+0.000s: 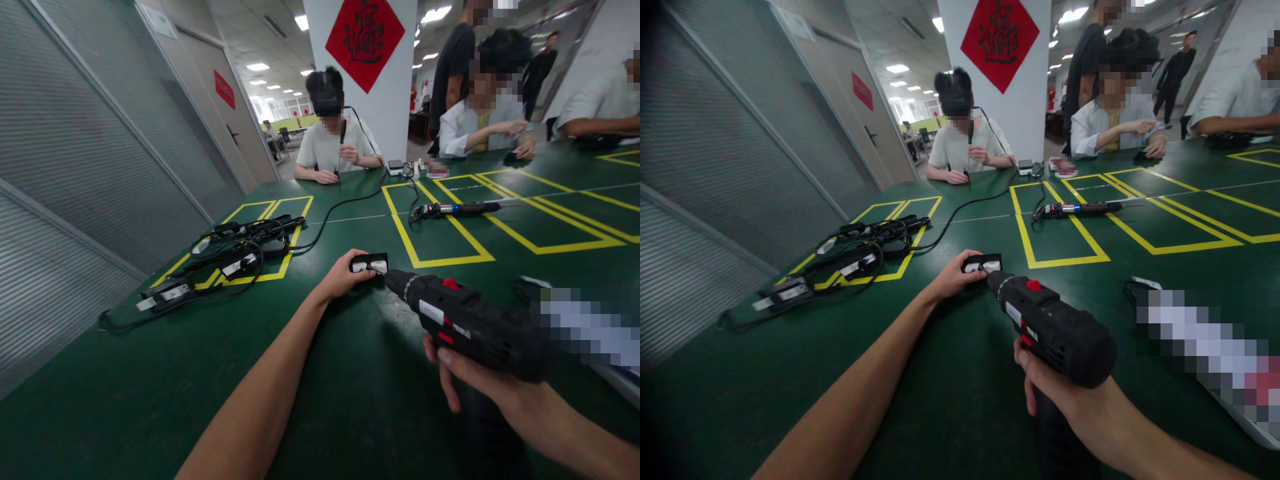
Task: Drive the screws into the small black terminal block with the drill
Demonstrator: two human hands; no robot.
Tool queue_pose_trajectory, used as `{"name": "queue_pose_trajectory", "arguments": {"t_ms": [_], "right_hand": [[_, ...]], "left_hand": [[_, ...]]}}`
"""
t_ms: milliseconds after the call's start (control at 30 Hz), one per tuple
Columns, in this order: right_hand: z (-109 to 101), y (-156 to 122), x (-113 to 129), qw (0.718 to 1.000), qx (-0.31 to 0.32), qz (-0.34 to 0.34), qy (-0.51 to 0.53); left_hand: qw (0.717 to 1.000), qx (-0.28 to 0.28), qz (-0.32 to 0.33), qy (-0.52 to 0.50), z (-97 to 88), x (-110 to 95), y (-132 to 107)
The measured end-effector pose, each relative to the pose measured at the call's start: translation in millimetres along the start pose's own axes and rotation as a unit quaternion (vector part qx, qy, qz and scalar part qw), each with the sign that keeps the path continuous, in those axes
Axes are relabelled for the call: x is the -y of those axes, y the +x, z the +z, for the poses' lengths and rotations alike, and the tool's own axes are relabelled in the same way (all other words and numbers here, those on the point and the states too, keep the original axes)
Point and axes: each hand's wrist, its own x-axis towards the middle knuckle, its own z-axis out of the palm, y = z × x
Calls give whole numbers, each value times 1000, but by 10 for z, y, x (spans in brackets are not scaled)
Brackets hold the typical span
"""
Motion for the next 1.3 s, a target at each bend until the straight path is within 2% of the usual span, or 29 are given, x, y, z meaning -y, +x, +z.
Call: {"name": "queue_pose_trajectory", "arguments": {"t_ms": [800,1033,1300], "right_hand": [[21,-32,-9,1000,-11,-8,-7],[29,-19,-91,1000,-6,-12,24],[6,-35,-53,1000,13,-15,-6]], "left_hand": [[1000,15,-3,3,-25,-76,-20],[1000,13,-3,-1,-23,-52,-8],[1000,6,-2,3,-11,-36,-9]]}}
